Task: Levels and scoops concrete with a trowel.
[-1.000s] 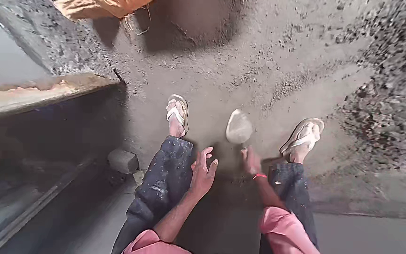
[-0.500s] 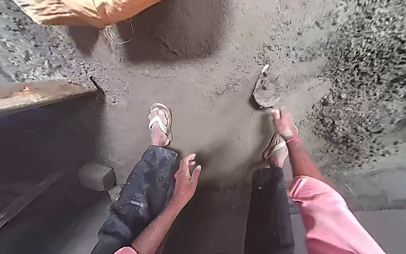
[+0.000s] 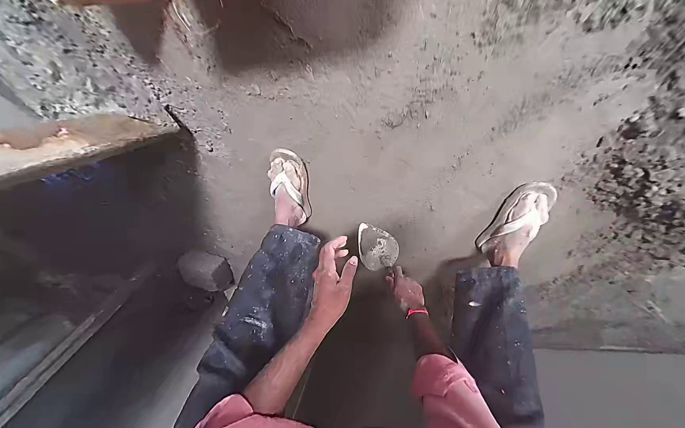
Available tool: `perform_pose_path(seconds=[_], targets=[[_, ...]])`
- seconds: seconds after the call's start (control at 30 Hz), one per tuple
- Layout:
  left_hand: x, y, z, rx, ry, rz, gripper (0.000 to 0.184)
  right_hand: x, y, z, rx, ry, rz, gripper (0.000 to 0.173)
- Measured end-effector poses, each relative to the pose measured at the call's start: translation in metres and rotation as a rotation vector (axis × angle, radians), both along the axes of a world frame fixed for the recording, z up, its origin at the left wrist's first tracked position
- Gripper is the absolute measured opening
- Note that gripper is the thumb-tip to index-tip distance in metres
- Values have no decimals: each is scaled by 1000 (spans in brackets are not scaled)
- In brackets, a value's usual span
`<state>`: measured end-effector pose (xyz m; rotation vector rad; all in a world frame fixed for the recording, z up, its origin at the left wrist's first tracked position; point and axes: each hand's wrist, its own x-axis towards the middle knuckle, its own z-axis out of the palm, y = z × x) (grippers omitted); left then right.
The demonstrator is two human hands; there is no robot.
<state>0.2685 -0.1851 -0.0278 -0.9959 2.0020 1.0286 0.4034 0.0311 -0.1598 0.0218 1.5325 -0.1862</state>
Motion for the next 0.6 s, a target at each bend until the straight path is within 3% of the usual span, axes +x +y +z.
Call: perform_pose_path(seconds=[0.07,0.17,0.3,0.43,0.53,0.6], targets=[[0,0,5,22,-15,17,52,9,7,0,33,13,-28,61],[-3,6,4,44,28,41,51,-54,42,-19,97,222,-131,60],[3,13,3,21,27,-2,52,-231,130,-46,101,520,-267,54],[2,21,-2,-2,40,-16,53,-430,211,-36,49,684,-324,54],[2,14,2,9,50,-4,54,-447,211,-25,99,923,-587,58],[0,21,3,56,41,4,53,-396,180,-2,87,854,-517,60]])
